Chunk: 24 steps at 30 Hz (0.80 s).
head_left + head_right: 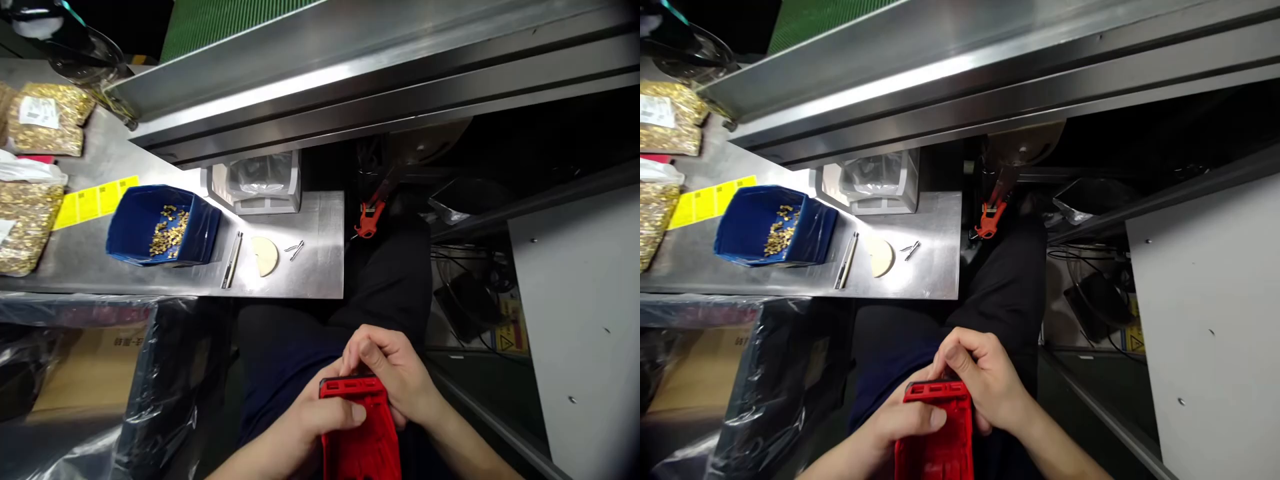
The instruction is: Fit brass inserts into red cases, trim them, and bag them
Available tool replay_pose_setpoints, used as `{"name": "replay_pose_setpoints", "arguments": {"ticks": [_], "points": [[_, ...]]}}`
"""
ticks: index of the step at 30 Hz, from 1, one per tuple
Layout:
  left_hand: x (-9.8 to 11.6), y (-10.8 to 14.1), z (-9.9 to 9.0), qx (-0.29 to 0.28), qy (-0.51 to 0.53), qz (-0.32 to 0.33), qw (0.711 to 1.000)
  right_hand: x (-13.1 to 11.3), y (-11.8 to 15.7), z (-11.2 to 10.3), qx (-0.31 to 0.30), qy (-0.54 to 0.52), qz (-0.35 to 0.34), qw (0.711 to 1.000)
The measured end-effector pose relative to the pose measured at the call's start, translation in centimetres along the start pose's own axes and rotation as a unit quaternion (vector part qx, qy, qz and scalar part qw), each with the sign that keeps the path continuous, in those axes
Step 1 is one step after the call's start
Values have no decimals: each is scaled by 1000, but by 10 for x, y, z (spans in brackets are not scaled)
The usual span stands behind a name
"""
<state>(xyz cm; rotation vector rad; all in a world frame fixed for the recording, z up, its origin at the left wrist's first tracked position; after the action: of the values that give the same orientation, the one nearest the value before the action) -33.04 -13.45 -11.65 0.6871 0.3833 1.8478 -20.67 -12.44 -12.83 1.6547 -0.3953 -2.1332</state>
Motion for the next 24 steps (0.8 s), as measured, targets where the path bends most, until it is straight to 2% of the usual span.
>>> {"name": "replay_pose_setpoints", "arguments": {"ticks": [7, 12, 17, 22, 24], "points": [[-1, -4, -5, 35, 44, -28, 998, 3, 5, -8, 115, 29, -36, 992], [-2, -5, -10, 59, 49, -37, 996, 4, 4, -7, 92, 32, -35, 995], [-2, -6, -10, 54, 54, -38, 996, 1, 3, -12, 128, 68, -49, 988], [-1, -5, -7, 57, 55, -40, 996, 5, 3, -6, 55, 35, -27, 998], [0, -6, -8, 59, 53, -39, 996, 4, 3, -8, 74, 52, -40, 995]]}}
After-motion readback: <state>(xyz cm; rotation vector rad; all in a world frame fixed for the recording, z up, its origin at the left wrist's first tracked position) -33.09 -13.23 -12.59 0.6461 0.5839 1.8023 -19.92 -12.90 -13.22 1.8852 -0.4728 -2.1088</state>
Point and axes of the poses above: each hand's wrist, its own y-axis away from the middle knuckle, its own z-axis out of the palm, x = y × z, the point moved 5 cm from there along -y, towards the middle knuckle, and after that the axes turned 5 degrees about z, right-handed, at the moved point
